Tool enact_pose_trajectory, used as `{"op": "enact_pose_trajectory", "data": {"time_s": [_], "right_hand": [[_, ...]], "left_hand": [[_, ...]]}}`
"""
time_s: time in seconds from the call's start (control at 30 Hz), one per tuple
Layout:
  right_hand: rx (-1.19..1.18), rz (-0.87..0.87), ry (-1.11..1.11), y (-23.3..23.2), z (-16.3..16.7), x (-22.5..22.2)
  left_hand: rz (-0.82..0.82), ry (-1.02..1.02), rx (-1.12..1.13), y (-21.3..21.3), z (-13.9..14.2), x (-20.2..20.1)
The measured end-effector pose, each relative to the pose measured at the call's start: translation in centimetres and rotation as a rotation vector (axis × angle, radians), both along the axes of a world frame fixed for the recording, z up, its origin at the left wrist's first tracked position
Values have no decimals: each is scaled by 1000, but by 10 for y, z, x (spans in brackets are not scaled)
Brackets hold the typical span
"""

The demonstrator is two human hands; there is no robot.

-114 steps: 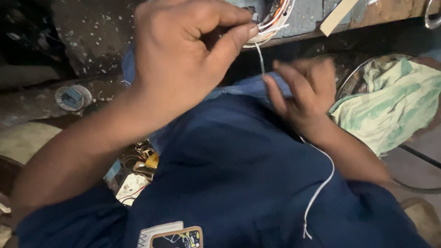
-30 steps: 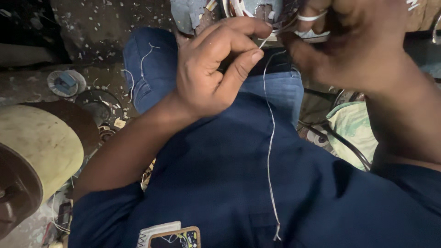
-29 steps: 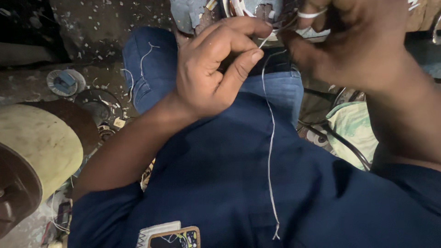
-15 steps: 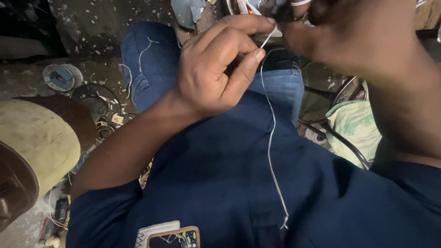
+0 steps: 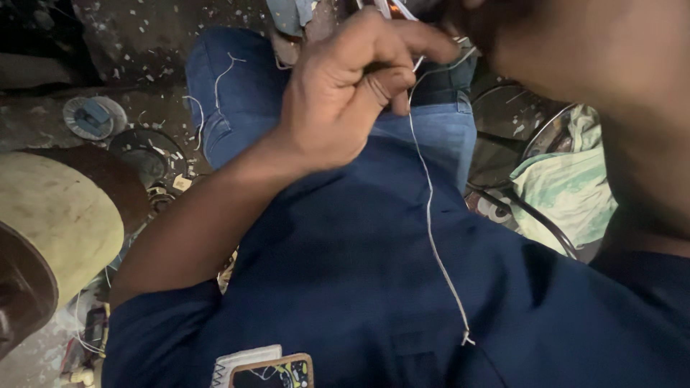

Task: The person sits on the floor and winds white thread around a motor stator to secure copper windings. They repeatedly wrap the thread around the stator and tie knots to hold the coils in place.

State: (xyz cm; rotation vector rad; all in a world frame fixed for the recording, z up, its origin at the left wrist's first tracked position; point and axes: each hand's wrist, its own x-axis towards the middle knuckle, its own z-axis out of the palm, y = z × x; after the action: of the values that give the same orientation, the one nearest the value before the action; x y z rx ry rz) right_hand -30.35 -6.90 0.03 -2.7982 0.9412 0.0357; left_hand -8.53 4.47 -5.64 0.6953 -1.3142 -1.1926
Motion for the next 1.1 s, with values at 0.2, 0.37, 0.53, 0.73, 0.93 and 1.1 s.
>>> {"op": "enact_pose_trajectory", "data": {"time_s": [0.2,0.37,0.53,0.73,0.93,1.1], "right_hand": [[-466,503,301,-26,-30,-35],[-325,486,246,-34,-43,-57],[259,164,-116,-25,-38,-61],[629,-34,-415,-18,-26,-65],[728,-71,-423,-25,-25,-61],[808,-102,-442,-32,-23,-58]], "left_hand": [[132,-163,-36,2,-3,-11],[232,-165,-97,5,-4,-20],[293,-158,-105,3,-3,-26],[364,-210,-120,4,-2,-28],[367,-200,-79,5,-3,-25],[353,-118,-78,2,2,-25]]}}
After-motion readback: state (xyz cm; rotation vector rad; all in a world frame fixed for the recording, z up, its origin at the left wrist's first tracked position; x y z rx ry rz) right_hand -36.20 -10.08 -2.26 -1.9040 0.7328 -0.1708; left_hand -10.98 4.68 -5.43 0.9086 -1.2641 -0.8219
